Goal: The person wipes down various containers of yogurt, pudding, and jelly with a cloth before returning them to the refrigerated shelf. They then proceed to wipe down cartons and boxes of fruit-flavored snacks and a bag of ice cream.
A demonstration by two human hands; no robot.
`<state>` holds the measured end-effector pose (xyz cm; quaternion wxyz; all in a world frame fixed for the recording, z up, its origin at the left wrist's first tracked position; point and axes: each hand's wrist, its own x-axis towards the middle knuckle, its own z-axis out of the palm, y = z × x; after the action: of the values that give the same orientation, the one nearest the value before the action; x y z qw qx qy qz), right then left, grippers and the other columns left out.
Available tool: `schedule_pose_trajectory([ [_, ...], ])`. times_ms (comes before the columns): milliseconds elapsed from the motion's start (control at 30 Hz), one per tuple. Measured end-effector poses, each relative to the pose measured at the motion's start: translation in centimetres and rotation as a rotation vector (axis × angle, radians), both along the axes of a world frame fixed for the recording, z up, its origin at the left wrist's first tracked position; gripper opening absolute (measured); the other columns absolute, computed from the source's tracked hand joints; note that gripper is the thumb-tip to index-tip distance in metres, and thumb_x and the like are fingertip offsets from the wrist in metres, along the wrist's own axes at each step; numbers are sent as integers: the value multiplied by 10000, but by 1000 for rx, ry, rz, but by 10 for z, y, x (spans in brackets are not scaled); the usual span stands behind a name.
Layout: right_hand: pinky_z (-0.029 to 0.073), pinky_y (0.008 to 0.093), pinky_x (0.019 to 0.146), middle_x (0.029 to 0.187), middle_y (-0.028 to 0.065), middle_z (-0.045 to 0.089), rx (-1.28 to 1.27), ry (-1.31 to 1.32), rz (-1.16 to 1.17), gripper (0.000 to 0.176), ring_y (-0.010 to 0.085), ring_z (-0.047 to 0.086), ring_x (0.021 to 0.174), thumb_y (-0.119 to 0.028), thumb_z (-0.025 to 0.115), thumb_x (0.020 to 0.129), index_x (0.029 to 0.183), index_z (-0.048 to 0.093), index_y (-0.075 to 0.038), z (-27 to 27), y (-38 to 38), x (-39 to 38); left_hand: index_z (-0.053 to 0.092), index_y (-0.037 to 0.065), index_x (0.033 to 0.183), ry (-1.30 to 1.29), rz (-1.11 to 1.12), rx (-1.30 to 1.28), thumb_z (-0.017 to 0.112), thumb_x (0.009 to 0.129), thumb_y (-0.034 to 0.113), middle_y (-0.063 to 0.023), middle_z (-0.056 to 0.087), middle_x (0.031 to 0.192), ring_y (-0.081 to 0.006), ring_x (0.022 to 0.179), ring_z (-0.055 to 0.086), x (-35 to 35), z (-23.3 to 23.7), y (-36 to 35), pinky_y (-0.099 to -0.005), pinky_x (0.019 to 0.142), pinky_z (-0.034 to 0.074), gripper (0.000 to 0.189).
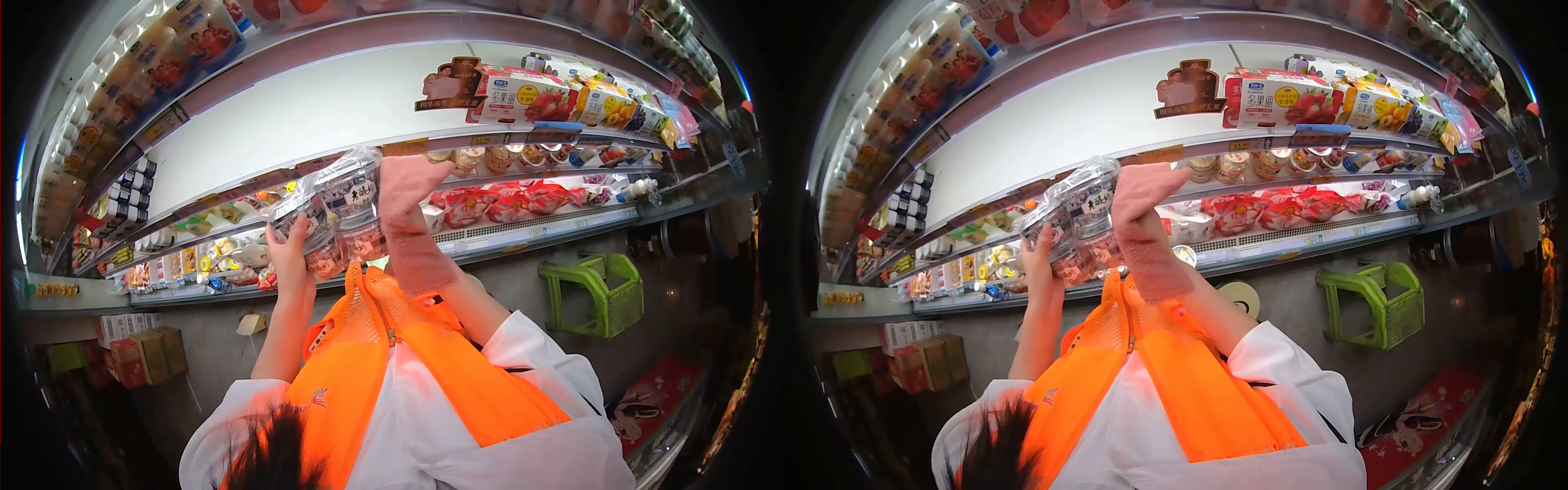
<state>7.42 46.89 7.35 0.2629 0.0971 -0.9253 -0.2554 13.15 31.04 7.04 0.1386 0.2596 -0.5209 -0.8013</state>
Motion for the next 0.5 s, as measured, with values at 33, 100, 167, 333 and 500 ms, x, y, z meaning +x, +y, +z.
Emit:
schedule_pose_trajectory([
  [33,447,386,813,995,113,589,-526,-257,343,314,258,562,964,-301,559,834,1004,573,-38,-4,13,7,209,15,1373,-14,-23,9,712,760,117,-123,453,1242,-211,1106,479,-1,-4,-1,-353,907,421,800],
  [100,448,406,782,1012,184,578,-1195,-428,621,324,328,554,974,-281,588,811,1025,577,-38,-13,10,16,287,28,1327,0,-85,14,726,742,100,-110,486,1198,-196,1066,505,1,-4,2,-342,887,432,735],
  [167,447,430,786,953,174,606,-1349,-540,528,323,345,572,921,-297,577,816,991,600,-27,-19,10,9,305,41,1320,17,-100,-118,726,731,73,-104,488,1192,-189,1056,508,6,-3,13,-334,885,431,725],
  [333,467,396,756,936,220,608,-1694,-494,424,328,374,582,891,-299,512,875,961,606,3,-38,13,-30,288,63,1335,68,-43,52,734,696,30,-97,483,1196,-195,1084,485,8,10,29,-344,925,399,779],
  [500,394,349,976,1247,102,515,-2968,-1246,113,435,243,495,1126,-362,359,958,1264,445,-65,-57,4,-25,276,67,1350,116,9,-100,692,721,43,-100,457,1232,-202,1109,477,17,4,25,-348,944,396,755],
])
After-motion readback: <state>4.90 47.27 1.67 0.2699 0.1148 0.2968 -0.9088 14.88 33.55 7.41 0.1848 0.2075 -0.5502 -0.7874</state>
